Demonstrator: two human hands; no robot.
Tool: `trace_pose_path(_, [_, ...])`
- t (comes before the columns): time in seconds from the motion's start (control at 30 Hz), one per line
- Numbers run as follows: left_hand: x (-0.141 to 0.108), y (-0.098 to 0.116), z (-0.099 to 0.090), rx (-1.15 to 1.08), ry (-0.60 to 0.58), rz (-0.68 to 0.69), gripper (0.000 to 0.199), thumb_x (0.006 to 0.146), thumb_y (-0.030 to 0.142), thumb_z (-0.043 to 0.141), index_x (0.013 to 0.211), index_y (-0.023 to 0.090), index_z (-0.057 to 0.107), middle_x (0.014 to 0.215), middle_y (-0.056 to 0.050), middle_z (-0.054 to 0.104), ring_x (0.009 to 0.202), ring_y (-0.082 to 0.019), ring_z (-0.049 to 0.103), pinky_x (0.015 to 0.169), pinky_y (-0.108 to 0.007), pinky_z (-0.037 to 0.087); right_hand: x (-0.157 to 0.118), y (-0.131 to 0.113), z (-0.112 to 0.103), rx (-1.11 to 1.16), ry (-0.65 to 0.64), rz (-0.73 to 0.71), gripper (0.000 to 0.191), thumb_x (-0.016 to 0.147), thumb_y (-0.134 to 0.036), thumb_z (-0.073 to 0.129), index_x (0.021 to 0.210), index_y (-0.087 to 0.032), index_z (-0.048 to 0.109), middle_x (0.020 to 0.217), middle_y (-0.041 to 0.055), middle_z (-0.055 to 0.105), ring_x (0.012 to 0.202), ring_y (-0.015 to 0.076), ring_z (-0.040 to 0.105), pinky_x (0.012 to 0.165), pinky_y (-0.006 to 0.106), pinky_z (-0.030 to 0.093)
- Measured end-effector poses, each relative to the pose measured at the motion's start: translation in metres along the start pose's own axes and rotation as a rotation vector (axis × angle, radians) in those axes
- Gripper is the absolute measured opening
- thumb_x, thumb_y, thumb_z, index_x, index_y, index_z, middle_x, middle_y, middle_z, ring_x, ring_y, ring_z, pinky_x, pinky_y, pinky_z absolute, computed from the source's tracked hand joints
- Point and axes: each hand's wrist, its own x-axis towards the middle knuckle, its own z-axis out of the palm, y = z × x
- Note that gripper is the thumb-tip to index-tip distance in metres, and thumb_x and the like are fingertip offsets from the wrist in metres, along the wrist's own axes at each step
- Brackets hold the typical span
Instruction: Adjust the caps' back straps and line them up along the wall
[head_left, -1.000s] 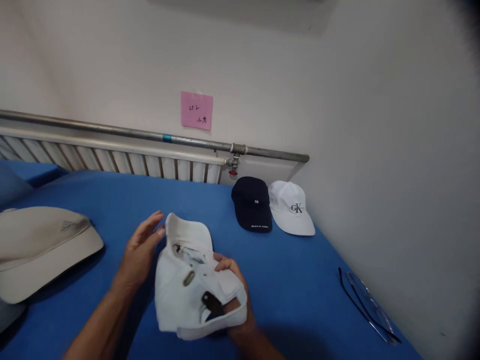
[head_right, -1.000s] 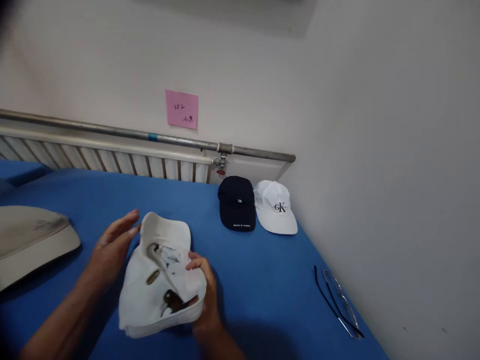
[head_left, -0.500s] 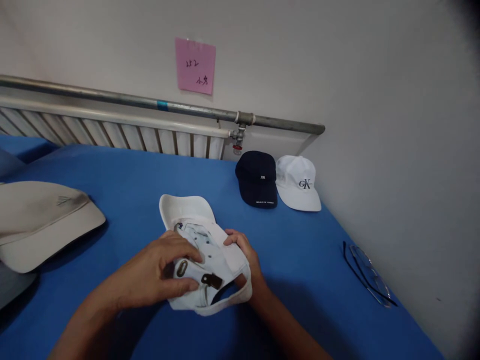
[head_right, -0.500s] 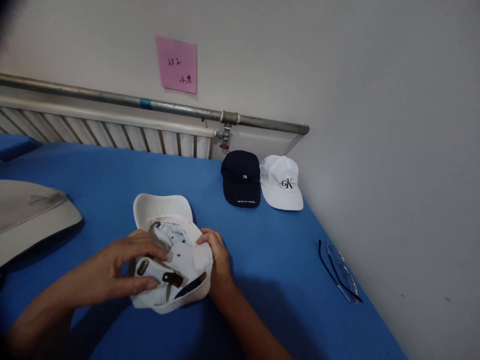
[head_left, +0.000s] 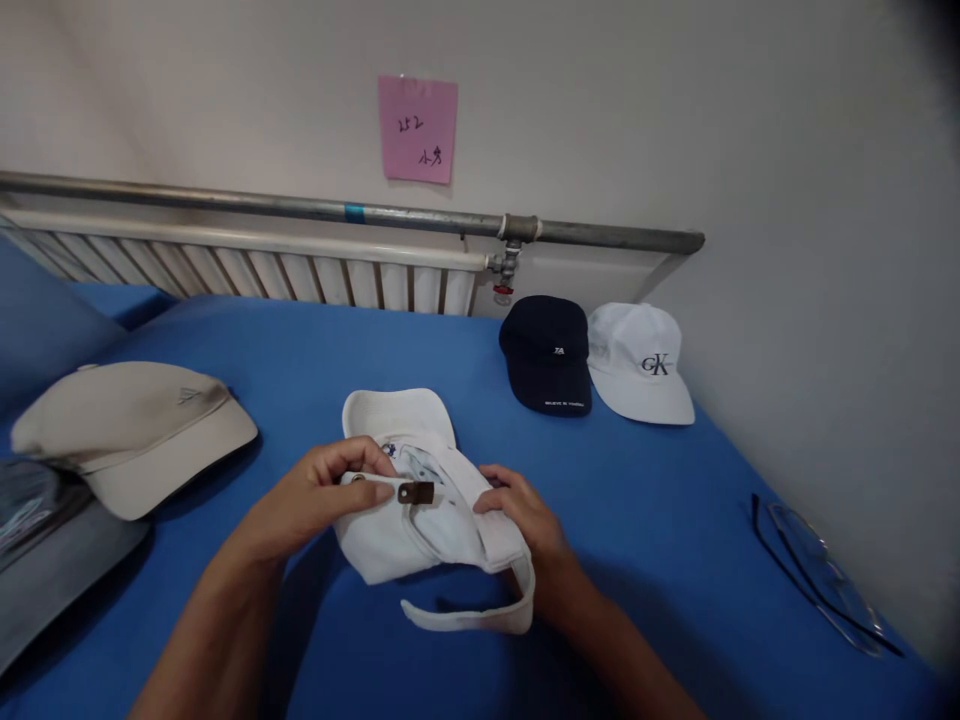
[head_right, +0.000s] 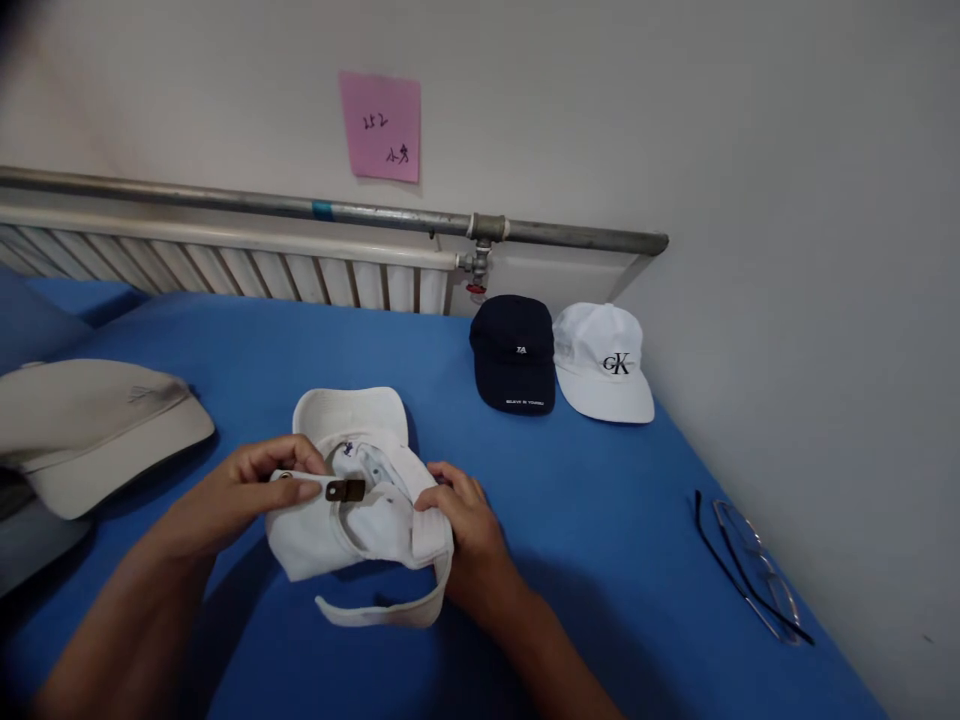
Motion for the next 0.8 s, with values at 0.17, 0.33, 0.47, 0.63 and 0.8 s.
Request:
trace_pose_path(0.17, [0.002, -0.002, -0.003, -0.103, 0.051, -0.055, 0.020, 0.070, 0.030, 0.077, 0.072, 0.017, 0.062, 0.059, 0.004, 0.059, 0.048, -0.007, 0.047, 0.046, -0.016, 0.034, -0.006, -0.016, 0.000, -0.193, -0.079, -0.318, 0.019, 0.071, -0.021, 0.072, 0.088, -0.027, 0.068, 0.125, 0.0094, 0.059, 0.117, 0.0339, 0.049, 0.101, 0.052, 0.029])
trace_pose_path(0.33, [0.000, 0.000, -0.001, -0.137, 0.043, -0.025, 0.020, 0.065, 0.026, 0.078, 0.069, 0.016, 0.061, 0.058, 0.004, 0.058, 0.047, -0.007, 0.046, 0.045, -0.017, 0.033, -0.014, -0.040, -0.002, 0.007, -0.281, -0.324, 0.019, 0.079, -0.023, 0.068, 0.097, -0.027, 0.063, 0.096, 0.0054, 0.068, 0.088, 0.0236, 0.062, 0.089, 0.043, 0.041])
trace_pose_path(0.47, [-0.001, -0.001, 0.001, -0.189, 0.000, -0.004, 0.022, 0.063, 0.026, 0.079, 0.068, 0.016, 0.060, 0.060, 0.003, 0.058, 0.049, -0.007, 0.048, 0.046, -0.017, 0.035, -0.016, -0.041, -0.001, 0.283, -0.232, -0.089, 0.017, 0.080, -0.028, 0.064, 0.097, -0.025, 0.065, 0.084, 0.0035, 0.066, 0.073, 0.0197, 0.059, 0.068, 0.032, 0.046])
trace_pose_path(0.63, [-0.001, -0.003, 0.003, -0.269, -0.021, 0.041, 0.024, 0.063, 0.026, 0.079, 0.068, 0.016, 0.058, 0.061, 0.004, 0.057, 0.050, -0.007, 0.047, 0.047, -0.017, 0.036, -0.009, -0.032, 0.002, 0.587, 0.114, 0.222, 0.010, 0.079, -0.027, 0.059, 0.085, -0.021, 0.064, 0.075, 0.0024, 0.066, 0.067, 0.0169, 0.057, 0.065, 0.030, 0.043])
trace_pose_path(0.8, [0.000, -0.006, 0.003, -0.156, -0.087, -0.001, 0.019, 0.070, 0.027, 0.075, 0.072, 0.017, 0.060, 0.064, 0.003, 0.053, 0.054, -0.008, 0.045, 0.049, -0.018, 0.034, -0.001, -0.038, -0.002, 0.849, 0.097, 0.286, 0.009, 0.067, -0.023, 0.064, 0.075, -0.020, 0.061, 0.072, 0.0013, 0.065, 0.060, 0.0149, 0.056, 0.062, 0.030, 0.042])
